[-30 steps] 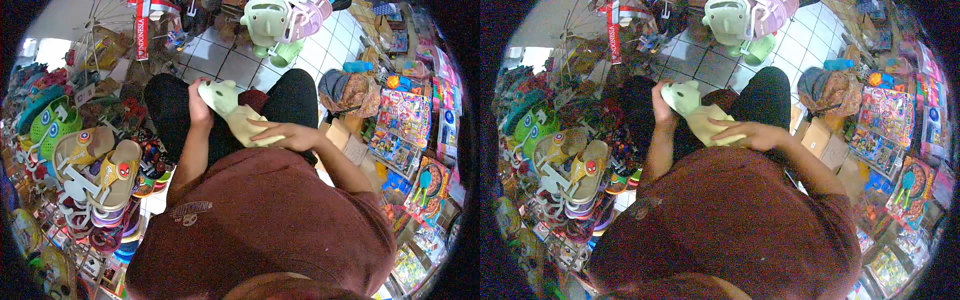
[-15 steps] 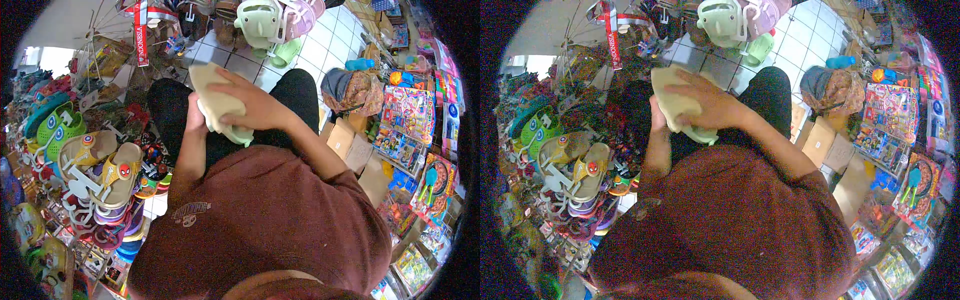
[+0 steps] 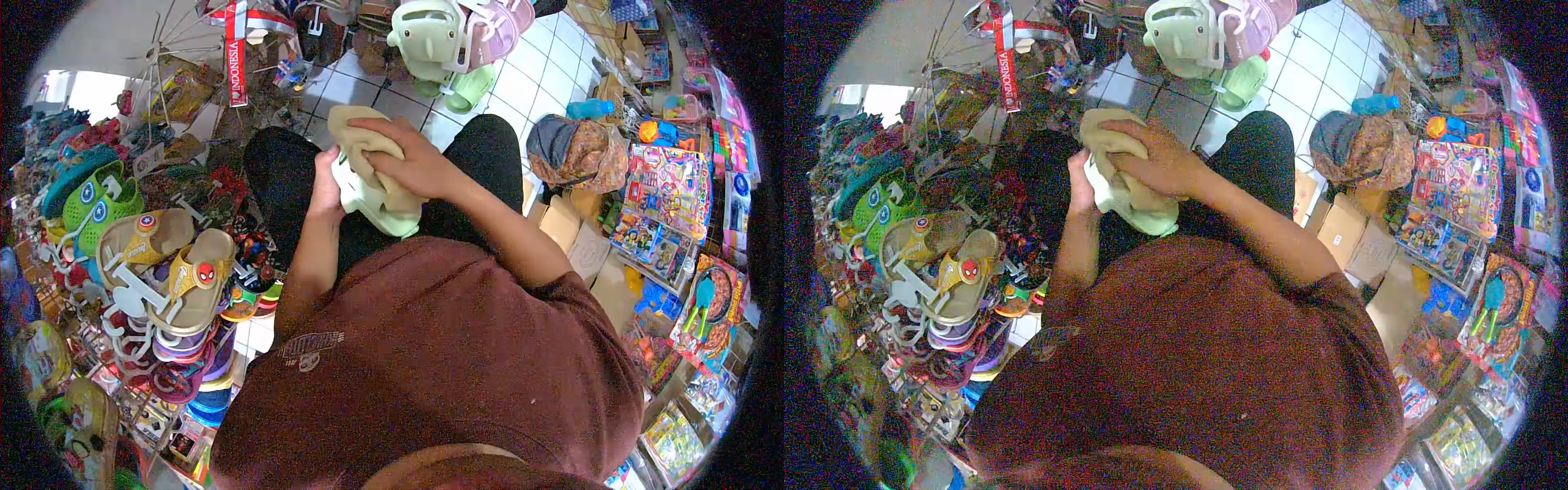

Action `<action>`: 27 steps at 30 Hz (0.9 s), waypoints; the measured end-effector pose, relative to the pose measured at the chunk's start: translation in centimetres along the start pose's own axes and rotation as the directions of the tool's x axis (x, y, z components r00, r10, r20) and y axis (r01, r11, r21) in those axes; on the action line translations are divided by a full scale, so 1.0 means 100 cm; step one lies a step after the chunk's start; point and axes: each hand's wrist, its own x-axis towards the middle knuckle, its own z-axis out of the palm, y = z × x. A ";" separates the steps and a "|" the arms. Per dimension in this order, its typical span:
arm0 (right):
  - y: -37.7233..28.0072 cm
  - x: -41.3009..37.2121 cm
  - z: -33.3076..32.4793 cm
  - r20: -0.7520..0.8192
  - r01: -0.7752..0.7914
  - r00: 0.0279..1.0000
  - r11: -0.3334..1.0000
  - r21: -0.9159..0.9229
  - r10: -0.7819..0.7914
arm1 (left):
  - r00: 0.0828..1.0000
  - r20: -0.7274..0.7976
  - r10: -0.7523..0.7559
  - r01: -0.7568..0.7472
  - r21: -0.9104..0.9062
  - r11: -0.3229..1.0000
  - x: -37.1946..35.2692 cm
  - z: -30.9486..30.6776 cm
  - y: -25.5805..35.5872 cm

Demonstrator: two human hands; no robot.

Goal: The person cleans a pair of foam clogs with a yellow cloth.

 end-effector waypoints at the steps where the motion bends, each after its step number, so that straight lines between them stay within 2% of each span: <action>1: 0.001 0.001 0.003 -0.045 0.015 0.999 0.999 0.049 -0.013 | 1.000 0.005 0.009 -0.009 -0.002 1.000 -0.002 0.002 0.002; 3: 0.010 0.004 0.011 -0.138 0.053 0.990 0.988 0.148 -0.032 | 1.000 0.007 0.021 -0.021 0.018 1.000 -0.002 0.001 0.003; 6: 0.023 0.013 0.010 -0.159 -0.043 0.987 0.996 -0.082 0.029 | 0.999 0.039 0.017 -0.018 0.028 0.999 0.001 -0.007 0.000; 9: 0.012 0.015 -0.004 -0.055 -0.370 0.921 0.910 0.189 0.385 | 0.993 0.120 0.015 -0.011 -0.035 0.999 0.002 -0.010 -0.002; 10: 0.029 0.017 -0.002 -0.034 -0.380 0.918 0.901 0.209 0.395 | 0.991 0.132 0.025 -0.021 -0.032 0.999 0.006 -0.009 -0.002; 12: 0.067 0.015 0.001 -0.114 -0.291 0.940 0.928 0.232 0.323 | 0.989 0.146 0.034 -0.025 -0.059 0.998 0.007 -0.007 -0.001; 13: 0.062 0.013 -0.004 -0.152 -0.245 0.946 0.939 0.239 0.286 | 0.988 0.152 0.036 -0.022 -0.090 0.996 0.006 -0.004 0.001; 14: 0.056 0.000 -0.012 -0.156 -0.120 0.967 0.898 0.424 0.203 | 0.987 0.158 0.036 -0.017 -0.122 0.992 0.006 -0.002 0.002; 15: 0.053 -0.002 -0.017 -0.139 -0.170 0.937 0.769 0.617 0.319 | 0.993 0.112 0.031 -0.019 -0.108 0.994 0.007 -0.003 0.002; 17: 0.055 -0.009 -0.027 -0.033 -0.206 0.852 0.392 0.897 0.523 | 1.000 0.021 0.016 -0.014 -0.082 0.997 0.009 -0.003 0.001; 20: 0.093 -0.024 -0.052 -0.184 0.004 0.960 0.649 0.761 0.209 | 0.999 0.006 -0.049 0.049 -0.095 0.994 0.013 -0.002 0.002; 21: 0.070 -0.025 -0.059 -0.134 0.034 0.956 0.355 0.934 0.260 | 0.997 -0.002 -0.074 0.074 -0.085 0.994 0.015 -0.003 0.002; 24: 0.051 -0.032 -0.070 -0.161 0.047 0.958 0.424 0.904 0.238 | 0.996 0.018 -0.088 0.089 -0.091 0.992 0.016 -0.004 0.003; 27: 0.067 -0.035 -0.064 -0.067 -0.045 0.980 0.530 0.847 0.190 | 0.999 -0.035 -0.029 0.027 -0.060 0.998 0.017 -0.008 -0.001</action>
